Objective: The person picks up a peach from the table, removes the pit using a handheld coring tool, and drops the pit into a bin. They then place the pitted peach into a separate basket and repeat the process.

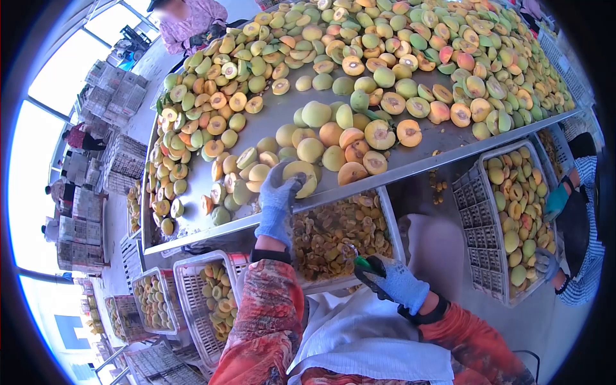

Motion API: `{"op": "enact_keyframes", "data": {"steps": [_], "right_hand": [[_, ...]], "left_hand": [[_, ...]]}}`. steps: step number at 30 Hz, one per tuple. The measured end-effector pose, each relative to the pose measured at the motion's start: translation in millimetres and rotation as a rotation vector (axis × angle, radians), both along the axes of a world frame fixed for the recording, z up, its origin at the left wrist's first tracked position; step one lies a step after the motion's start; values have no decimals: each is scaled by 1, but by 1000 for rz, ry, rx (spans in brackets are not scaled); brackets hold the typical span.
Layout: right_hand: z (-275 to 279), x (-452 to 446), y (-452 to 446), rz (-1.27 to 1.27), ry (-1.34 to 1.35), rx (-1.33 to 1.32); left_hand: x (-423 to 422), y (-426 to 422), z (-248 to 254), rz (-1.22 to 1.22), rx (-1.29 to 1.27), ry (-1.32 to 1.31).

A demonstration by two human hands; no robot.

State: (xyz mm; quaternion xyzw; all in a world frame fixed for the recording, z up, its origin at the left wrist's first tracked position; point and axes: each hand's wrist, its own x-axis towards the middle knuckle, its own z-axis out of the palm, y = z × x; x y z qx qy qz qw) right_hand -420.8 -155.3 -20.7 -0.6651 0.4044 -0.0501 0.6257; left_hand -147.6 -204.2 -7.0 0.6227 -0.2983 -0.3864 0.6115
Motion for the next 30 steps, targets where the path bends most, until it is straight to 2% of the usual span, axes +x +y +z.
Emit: {"op": "enact_keyframes", "data": {"steps": [1, 3, 5, 7, 8, 9, 11, 12, 14, 15, 17, 18, 20, 21, 22, 23, 24, 28, 30], "right_hand": [[4, 2, 2, -22, -16, 94], [22, 9, 6, 1, -41, 128], [28, 11, 15, -51, -78, 302], [24, 12, 25, -41, -96, 311], [24, 12, 29, -26, -147, 333], [24, 11, 33, -22, -196, 351], [19, 9, 43, -49, -184, 288], [18, 7, 44, -42, -183, 225], [18, 3, 45, -62, -184, 227], [18, 3, 46, -67, -202, 239], [22, 4, 48, -119, -226, 324], [21, 5, 47, -111, -239, 227], [27, 14, 47, -120, -315, -24], [34, 18, 47, -108, -313, -16], [40, 23, 44, -79, -313, -274], [48, 27, 41, -51, -311, -533], [60, 31, 38, -29, -296, -697], [71, 35, 30, 27, -149, -889], [69, 34, 29, 34, -127, -911]], "left_hand": [[-2, 19, 34, 17, 16, 246], [5, 51, 44, -2, -169, 377], [14, 80, 43, 36, -205, 479], [13, 101, 46, 216, -346, 733], [18, 111, 46, 246, -402, 1043], [17, 122, 43, 169, -481, 1040], [-1, 129, 51, 212, -345, 785], [-6, 131, 51, 196, -345, 807], [-10, 140, 50, -68, -108, 444], [-8, 142, 45, -64, -109, 454], [2, 145, 26, 208, -272, 794], [7, 146, 16, 66, -444, 905], [-16, 141, 34, 41, -408, 975], [-29, 138, 38, 0, -362, 1051], [-35, 135, 38, -97, -281, 1002], [-50, 133, 40, 26, -158, 974], [-55, 132, 34, -24, -151, 893], [-68, 129, 44, -182, -131, 651], [-71, 131, 45, -173, -116, 646]]}}
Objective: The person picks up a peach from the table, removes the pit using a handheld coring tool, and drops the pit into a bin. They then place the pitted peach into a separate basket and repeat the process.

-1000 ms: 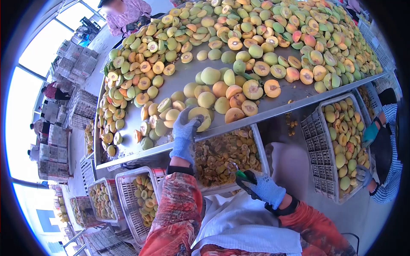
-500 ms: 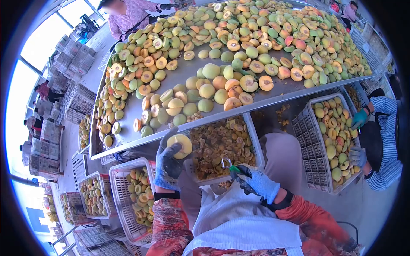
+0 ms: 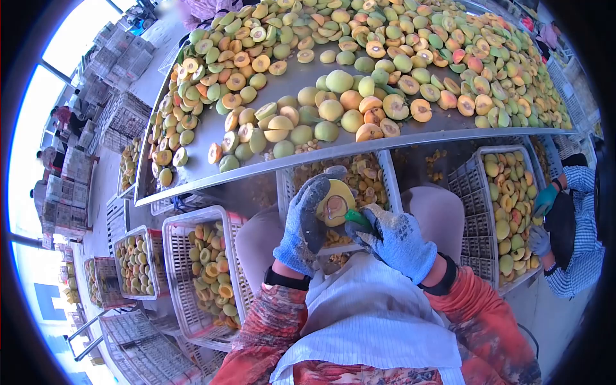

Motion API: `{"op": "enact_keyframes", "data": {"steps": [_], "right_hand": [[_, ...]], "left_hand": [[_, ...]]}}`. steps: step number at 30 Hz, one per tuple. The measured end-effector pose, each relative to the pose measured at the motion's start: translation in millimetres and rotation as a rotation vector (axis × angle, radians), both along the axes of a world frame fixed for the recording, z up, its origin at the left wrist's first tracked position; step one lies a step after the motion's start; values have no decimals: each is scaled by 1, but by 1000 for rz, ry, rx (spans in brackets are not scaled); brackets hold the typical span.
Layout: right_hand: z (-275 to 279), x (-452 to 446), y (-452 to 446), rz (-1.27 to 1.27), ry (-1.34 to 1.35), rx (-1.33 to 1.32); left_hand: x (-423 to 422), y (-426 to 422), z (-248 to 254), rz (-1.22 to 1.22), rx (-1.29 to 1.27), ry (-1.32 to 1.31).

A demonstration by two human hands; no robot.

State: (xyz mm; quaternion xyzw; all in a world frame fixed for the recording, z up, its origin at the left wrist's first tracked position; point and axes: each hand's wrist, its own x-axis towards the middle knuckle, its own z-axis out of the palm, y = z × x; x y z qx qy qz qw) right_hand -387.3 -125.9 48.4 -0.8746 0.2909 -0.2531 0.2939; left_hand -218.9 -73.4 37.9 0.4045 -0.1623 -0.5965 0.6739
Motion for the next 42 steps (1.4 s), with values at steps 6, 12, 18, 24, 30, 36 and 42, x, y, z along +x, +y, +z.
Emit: {"op": "enact_keyframes", "data": {"steps": [6, 12, 18, 24, 30, 36, 42], "right_hand": [[3, -3, 0, 6, 44, -46], [5, -4, -1, 15, 119, -60], [-3, -13, 17, 56, 39, 218], [6, -11, 1, 79, 148, 949], [-16, -10, 11, -39, 341, -273], [-5, -6, 22, 27, 216, 261], [15, -12, 8, 178, 23, 1183]], "left_hand": [[-6, 0, 0, 34, 22, 2], [-3, 3, -12, 8, 47, -305], [-24, 15, 15, 112, 29, -91], [-31, 2, -5, 227, 82, -177], [-29, -13, -13, 294, 194, -245], [-28, -13, -3, 393, 64, -688], [-11, -11, -1, 97, 161, -689]]}}
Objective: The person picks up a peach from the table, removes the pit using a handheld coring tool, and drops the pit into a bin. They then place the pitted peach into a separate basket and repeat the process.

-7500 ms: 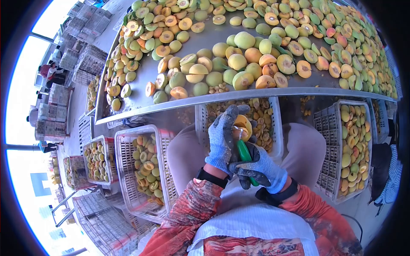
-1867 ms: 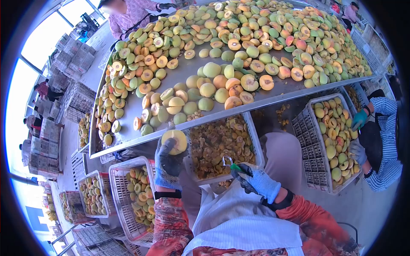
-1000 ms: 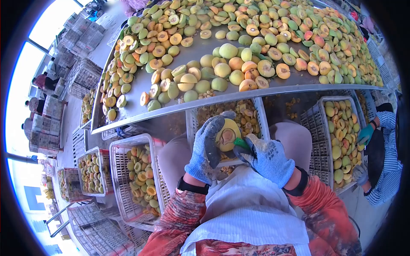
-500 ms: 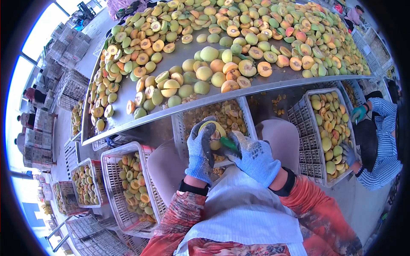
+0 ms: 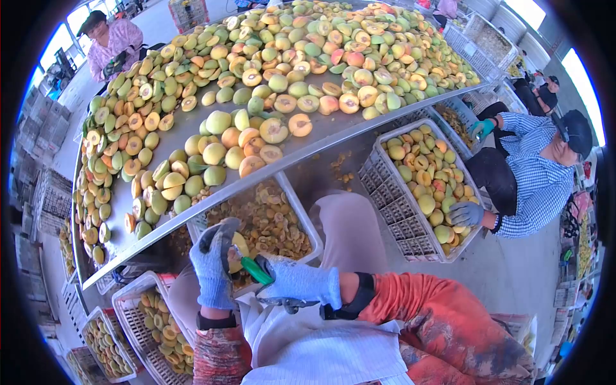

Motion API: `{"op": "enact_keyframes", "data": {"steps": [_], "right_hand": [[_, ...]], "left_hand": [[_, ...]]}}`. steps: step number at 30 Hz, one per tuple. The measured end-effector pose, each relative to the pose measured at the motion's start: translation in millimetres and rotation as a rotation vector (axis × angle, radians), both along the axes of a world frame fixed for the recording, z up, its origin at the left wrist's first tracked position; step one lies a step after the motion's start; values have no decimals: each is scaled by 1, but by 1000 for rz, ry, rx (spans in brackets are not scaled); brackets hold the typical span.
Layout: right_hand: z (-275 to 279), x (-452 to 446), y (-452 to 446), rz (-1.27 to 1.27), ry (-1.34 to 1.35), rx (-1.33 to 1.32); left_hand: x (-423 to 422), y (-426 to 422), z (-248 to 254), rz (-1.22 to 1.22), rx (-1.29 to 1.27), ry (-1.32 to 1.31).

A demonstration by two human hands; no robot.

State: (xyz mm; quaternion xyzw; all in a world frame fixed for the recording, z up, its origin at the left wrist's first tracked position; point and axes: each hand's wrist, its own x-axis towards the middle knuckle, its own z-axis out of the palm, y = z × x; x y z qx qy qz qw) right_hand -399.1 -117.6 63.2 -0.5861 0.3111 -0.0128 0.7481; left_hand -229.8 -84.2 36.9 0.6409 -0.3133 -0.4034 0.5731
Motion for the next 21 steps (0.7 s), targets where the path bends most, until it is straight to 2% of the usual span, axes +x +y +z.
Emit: {"op": "enact_keyframes", "data": {"steps": [3, 6, 8, 9, 11, 12, 13, 15, 16, 19, 20, 21], "right_hand": [[16, 1, -4, 18, 51, 66], [8, 4, -3, 69, -26, 186], [4, 8, -5, 45, -24, 79], [2, 10, -5, 60, -42, 87], [-4, 11, -3, 114, 48, -158], [-5, 12, -7, 135, 95, -289], [-3, 11, -9, 136, 86, -286], [2, 10, -8, 80, -96, -59], [0, 10, -7, 65, -132, -44], [0, 9, -10, 92, -8, -169], [-1, 9, -11, 85, -7, -158], [-3, 9, -12, 95, -13, -163]], "left_hand": [[3, 3, 1, -62, 21, -18], [1, 8, -2, 14, -193, -93], [-4, 7, -1, 80, -261, -51], [-1, 6, -5, 109, -154, 42], [-3, 3, -4, 144, -66, 519], [-4, 5, -5, 153, -55, 450], [-3, 3, -6, 155, -52, 442], [-4, 3, -7, 193, -171, 149], [-10, 0, 0, 193, -324, 15], [-21, -3, -9, 295, -366, -43], [-23, -2, -13, 325, -392, 122], [-21, -1, -10, 322, -376, 122]]}}
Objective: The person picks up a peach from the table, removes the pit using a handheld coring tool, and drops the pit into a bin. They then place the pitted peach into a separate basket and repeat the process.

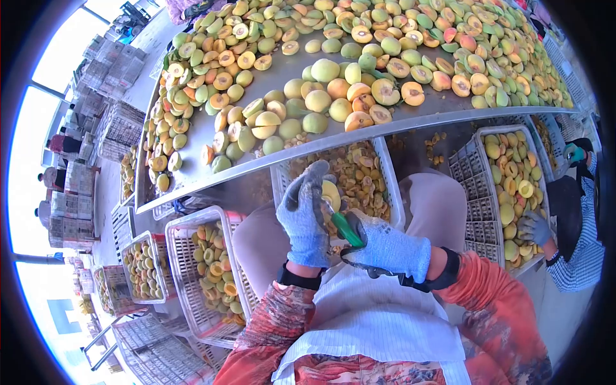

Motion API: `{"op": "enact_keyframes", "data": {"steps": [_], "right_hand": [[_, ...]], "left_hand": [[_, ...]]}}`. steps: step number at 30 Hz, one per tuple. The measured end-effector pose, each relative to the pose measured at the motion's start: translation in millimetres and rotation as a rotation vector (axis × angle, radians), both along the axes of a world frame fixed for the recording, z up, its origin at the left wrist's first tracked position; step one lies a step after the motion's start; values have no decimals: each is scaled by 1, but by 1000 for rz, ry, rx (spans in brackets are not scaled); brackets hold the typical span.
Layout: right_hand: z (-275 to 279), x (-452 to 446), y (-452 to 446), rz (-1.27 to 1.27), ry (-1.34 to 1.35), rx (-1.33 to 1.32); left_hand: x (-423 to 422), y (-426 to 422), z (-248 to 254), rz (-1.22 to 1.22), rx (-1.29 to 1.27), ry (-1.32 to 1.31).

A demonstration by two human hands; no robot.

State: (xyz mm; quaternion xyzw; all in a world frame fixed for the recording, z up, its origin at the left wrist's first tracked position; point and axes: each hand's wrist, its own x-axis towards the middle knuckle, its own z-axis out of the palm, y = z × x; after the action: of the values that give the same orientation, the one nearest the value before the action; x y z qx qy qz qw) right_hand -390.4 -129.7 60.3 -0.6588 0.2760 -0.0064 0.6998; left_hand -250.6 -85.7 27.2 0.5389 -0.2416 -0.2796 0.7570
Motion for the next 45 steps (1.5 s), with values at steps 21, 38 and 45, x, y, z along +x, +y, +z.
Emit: {"op": "enact_keyframes", "data": {"steps": [21, 38, 45], "right_hand": [[-27, 21, -33, 22, -88, 799], [-14, 18, -23, -82, -234, 662], [-102, 18, -38, -89, -34, -233]], "left_hand": [[47, -22, -1, -419, 387, 443], [39, -23, -7, -238, 162, 837], [90, 11, -6, -63, 30, 758]]}}
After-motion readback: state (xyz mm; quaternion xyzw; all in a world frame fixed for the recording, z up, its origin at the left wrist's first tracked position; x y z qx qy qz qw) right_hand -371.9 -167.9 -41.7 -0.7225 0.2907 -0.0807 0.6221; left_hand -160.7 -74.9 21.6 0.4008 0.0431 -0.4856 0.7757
